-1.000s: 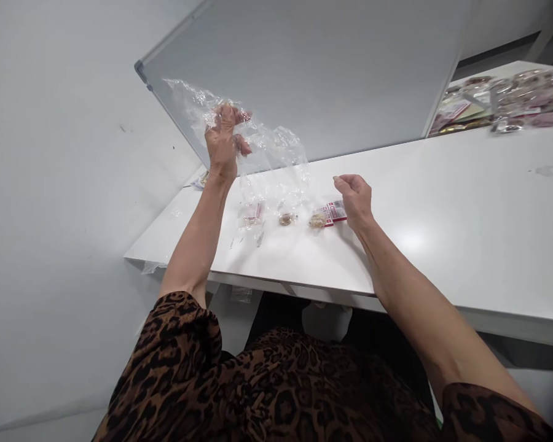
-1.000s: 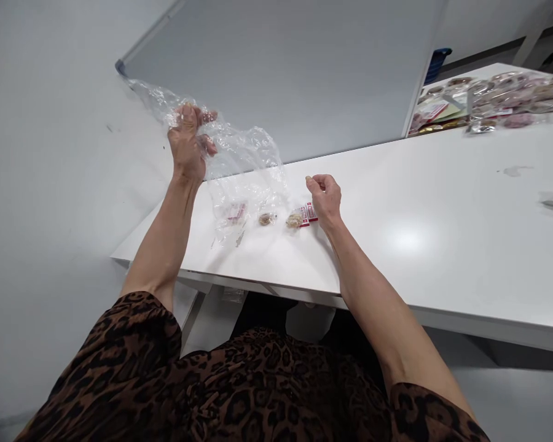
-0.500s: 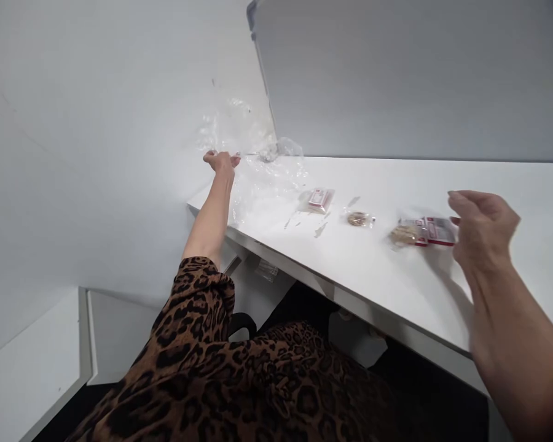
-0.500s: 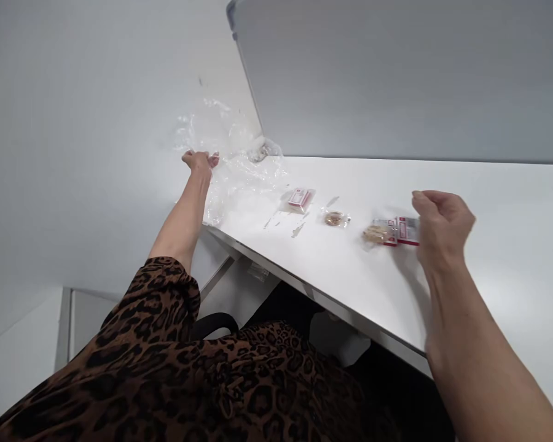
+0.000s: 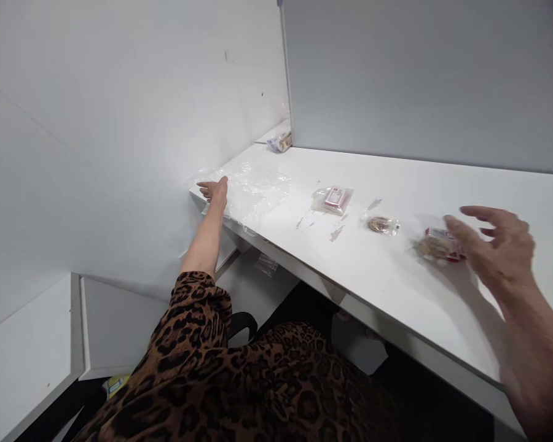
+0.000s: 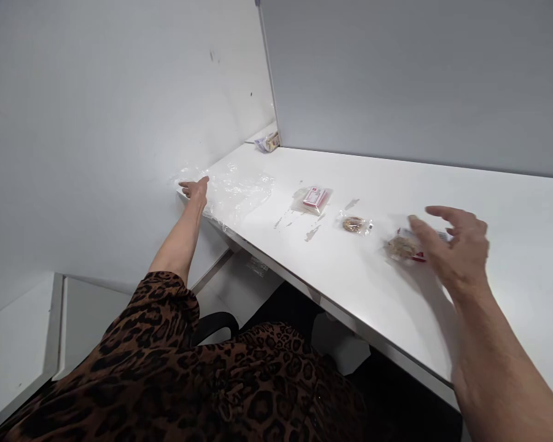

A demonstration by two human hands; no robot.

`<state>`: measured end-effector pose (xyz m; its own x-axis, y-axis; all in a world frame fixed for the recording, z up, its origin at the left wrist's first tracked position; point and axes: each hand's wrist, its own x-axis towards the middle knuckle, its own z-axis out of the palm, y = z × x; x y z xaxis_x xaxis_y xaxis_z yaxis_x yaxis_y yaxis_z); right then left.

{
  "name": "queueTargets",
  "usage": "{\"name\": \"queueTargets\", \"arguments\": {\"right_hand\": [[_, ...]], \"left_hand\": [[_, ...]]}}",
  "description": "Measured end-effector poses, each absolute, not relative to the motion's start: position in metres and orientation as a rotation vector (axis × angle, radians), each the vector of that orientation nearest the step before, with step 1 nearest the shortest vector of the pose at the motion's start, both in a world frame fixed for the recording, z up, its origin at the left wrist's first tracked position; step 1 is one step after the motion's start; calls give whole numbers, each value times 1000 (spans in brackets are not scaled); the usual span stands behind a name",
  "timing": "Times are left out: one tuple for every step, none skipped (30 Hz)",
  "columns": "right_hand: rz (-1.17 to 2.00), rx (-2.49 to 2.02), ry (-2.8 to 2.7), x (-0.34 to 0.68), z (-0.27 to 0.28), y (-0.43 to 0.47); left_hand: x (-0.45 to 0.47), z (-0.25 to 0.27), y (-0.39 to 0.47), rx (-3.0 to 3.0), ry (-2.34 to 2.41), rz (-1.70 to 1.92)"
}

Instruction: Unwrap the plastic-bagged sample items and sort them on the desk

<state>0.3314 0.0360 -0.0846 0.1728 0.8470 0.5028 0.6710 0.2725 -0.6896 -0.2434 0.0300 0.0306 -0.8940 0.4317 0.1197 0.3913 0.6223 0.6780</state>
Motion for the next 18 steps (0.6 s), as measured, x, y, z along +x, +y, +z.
{"name": "queueTargets", "arguments": {"right_hand": [[187,-1464,-1705,330,-85,33],[191,-1450,-1847,327,-85,30],[215,-1421,-1979,324,-85,27],[221,-1397,-2111,321,-85,25],[223,-1379,-2214,317,-85,24],[216,-1370,-2286,315,-86,23],[198,-1375,-2322,313,-87,23],[168,-1398,-2326,313,-88,23],[130,-1435,-2310,314,-90,24],[88,-1479,-2281,316,-90,25],[49,-1518,-2248,319,-91,26],[17,-1542,-2218,321,-91,26],[-10,-1548,-2188,323,-91,26],[-30,-1535,-2159,324,-90,27],[-45,-1508,-2130,322,-89,27],[-53,-1470,-2109,319,-89,27],[-58,-1429,-2103,314,-88,28],[-60,-1386,-2116,306,-88,29]], "left_hand": [[-240,25,30,649,2821,1138],[-237,21,30,640,2861,1130],[-233,16,30,683,2894,1106],[-229,13,30,755,2908,1067],[-226,9,31,833,2901,1005],[-224,7,33,899,2875,932],[-223,4,35,946,2837,855],[-222,3,37,975,2799,782],[-222,2,40,992,2771,721],[-222,2,43,1002,2755,678],[-221,2,45,999,2754,653],[-219,4,47,988,2772,648],[-215,6,47,986,2806,663],[-209,8,47,1011,2853,705],[-202,11,46,1070,2903,771],[-192,15,44,1167,2942,853],[-180,18,42,1300,2953,938],[-167,21,40,1457,2925,1008]]}}
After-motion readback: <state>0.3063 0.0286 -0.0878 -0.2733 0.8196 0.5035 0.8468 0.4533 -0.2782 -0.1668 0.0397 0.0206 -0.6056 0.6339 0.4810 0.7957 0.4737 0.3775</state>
